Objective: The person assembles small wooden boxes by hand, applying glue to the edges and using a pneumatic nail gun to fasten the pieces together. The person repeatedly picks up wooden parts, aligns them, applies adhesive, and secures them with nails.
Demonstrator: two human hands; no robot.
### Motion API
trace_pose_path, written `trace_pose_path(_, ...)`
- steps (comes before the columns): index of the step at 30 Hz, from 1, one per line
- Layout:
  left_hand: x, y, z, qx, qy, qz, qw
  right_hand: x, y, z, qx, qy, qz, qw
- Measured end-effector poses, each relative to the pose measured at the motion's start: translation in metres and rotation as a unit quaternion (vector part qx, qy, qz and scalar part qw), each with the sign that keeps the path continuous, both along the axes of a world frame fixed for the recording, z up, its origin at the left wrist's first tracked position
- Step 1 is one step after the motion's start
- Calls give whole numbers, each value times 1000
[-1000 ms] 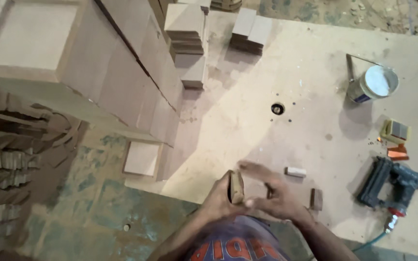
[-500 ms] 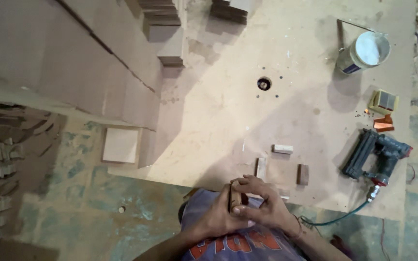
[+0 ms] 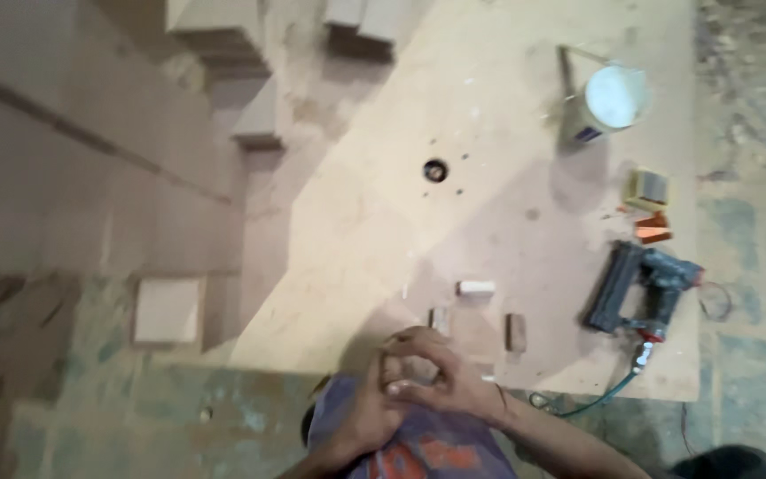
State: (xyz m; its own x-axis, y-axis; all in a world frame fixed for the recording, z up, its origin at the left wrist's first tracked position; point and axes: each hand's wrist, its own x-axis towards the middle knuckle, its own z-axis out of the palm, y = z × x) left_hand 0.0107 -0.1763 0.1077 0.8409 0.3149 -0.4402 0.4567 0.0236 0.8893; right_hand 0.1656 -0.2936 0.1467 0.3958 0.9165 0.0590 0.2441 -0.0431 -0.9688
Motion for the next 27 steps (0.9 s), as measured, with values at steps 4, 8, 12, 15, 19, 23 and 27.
trace_pose_path(4, 13, 27, -15, -130, -118, 137, 975, 99, 36, -41, 44, 24, -26, 998)
trace_pose_path(8, 0, 69, -39, -75, -145, 181, 970, 279, 88, -67, 88, 48, -354, 930)
trace_pose_path(12, 15, 95, -103, -368, -160, 385, 831, 387, 106, -59, 44, -11, -498, 866)
trace_pose_path(15, 28, 103, -131, -333, -39, 406, 850, 427, 114, -57, 30, -41, -573, 818)
trace_pose_path(19, 69, 110, -138, -272, 90, 406, 868, 472, 126, -61, 148, 99, -638, 749)
trace_pose_path(23, 91, 100, -139, -256, 141, 395, 871, 493, 127, -68, 156, 33, -686, 710)
trace_pose_path(27, 87, 89, -141, -250, 158, 383, 875, 443, 112, -66, 160, -8, -604, 780)
